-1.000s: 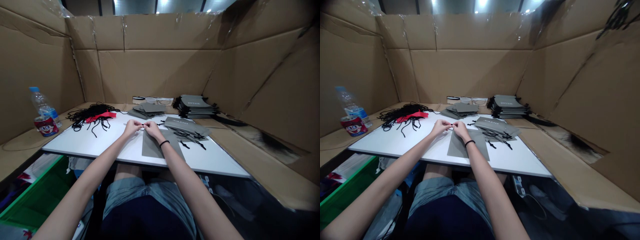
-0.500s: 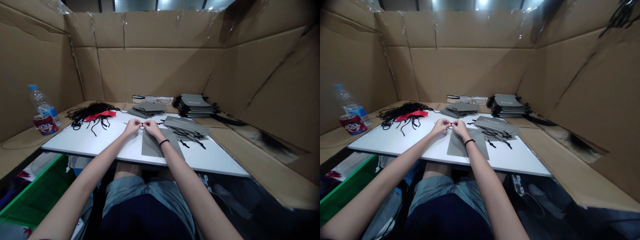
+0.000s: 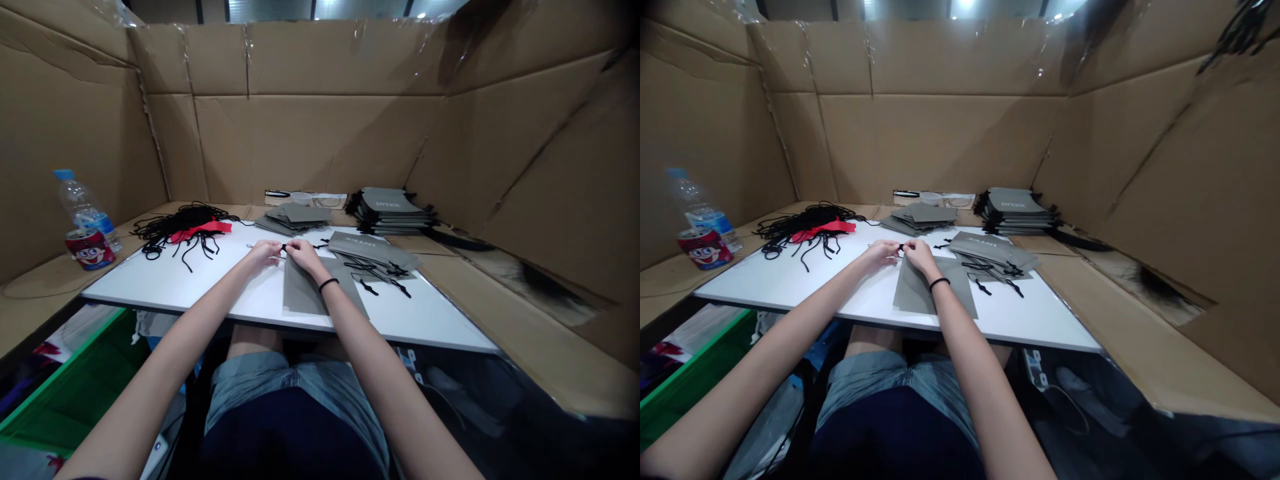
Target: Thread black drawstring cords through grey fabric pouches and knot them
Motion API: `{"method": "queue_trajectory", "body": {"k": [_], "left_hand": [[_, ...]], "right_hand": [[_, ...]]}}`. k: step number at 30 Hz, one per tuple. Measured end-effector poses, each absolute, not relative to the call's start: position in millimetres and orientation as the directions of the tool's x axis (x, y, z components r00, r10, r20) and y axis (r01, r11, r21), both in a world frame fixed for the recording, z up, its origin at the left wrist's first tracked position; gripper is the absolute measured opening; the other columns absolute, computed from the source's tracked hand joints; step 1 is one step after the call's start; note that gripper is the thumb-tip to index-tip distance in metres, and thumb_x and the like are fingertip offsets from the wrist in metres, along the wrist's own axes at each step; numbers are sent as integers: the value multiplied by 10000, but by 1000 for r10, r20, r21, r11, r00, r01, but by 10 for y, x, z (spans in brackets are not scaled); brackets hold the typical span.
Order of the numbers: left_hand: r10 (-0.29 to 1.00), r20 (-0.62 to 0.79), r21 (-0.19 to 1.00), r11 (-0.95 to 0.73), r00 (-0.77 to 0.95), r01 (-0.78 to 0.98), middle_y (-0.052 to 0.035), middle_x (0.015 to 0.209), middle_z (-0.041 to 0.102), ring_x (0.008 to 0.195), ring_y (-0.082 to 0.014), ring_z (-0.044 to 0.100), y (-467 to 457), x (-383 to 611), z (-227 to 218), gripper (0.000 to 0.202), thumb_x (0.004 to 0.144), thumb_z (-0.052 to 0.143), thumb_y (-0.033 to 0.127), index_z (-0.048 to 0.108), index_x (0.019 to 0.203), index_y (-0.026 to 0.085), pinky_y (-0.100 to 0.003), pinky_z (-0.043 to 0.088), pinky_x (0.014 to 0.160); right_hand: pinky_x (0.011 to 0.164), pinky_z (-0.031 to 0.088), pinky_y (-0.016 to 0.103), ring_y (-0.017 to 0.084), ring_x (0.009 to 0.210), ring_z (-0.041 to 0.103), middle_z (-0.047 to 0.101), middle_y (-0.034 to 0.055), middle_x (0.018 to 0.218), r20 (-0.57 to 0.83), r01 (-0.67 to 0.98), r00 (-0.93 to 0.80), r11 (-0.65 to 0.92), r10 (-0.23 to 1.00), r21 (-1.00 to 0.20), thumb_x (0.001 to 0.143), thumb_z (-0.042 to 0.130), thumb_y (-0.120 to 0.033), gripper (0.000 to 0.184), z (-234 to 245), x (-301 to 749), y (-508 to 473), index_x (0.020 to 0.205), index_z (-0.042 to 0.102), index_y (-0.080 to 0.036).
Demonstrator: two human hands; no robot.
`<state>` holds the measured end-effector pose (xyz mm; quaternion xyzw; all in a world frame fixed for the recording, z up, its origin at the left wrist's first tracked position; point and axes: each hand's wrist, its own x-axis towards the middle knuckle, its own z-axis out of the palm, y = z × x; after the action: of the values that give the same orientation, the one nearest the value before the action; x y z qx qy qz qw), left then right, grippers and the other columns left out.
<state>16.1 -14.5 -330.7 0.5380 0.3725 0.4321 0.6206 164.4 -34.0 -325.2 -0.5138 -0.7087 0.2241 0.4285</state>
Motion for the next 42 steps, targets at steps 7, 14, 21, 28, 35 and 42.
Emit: {"method": "queue_trajectory", "body": {"k": [7,14,21,28,35,42], "left_hand": [[940,199,978,-210,278,12,14,562,517,491,-76,451,-141,145,-3320,139,661,701,249,624,658,132,-213,373,500],[936,300,932,-329,186,151,-13,576,600,497,-98,491,-162,135,-3313,140,652,685,255,669,668,116,-225,375,502],[914,358,867,-401,190,296,-38,596,643,562,-131,549,-193,147,-3292,60,651,660,172,691,663,123,-238,413,559],[841,470,758,-540,267,367,-27,624,625,611,-145,552,-211,185,-3265,79,681,591,146,636,616,149,-249,401,597],[915,301,908,-361,269,213,23,521,481,460,-104,435,-205,176,-3359,72,720,575,163,541,657,166,-232,321,491],[947,152,979,-184,284,90,57,500,401,399,-67,366,-163,197,-3439,83,788,540,151,493,725,178,-184,254,444]], "right_hand": [[657,378,242,140,659,512,617,12,668,372,518,-87,361,924,-775,737,498,-200,135,-3246,1645,-361,647,590,-161],[679,400,252,146,685,536,652,39,717,382,536,-99,372,919,-757,744,523,-189,134,-3262,1643,-363,697,640,-144],[671,406,251,148,673,553,669,41,702,351,491,-79,343,933,-801,698,516,-146,137,-3290,1642,-332,661,648,-147],[634,388,240,141,640,537,637,18,637,323,470,-45,305,945,-828,658,503,-165,133,-3289,1642,-314,610,625,-149],[702,415,250,158,722,575,694,57,782,379,612,-114,365,918,-701,677,556,-150,157,-3293,1622,-360,762,689,-140],[749,428,253,172,787,605,715,76,855,408,699,-148,387,901,-602,695,560,-133,206,-3289,1623,-384,833,713,-136]]}}
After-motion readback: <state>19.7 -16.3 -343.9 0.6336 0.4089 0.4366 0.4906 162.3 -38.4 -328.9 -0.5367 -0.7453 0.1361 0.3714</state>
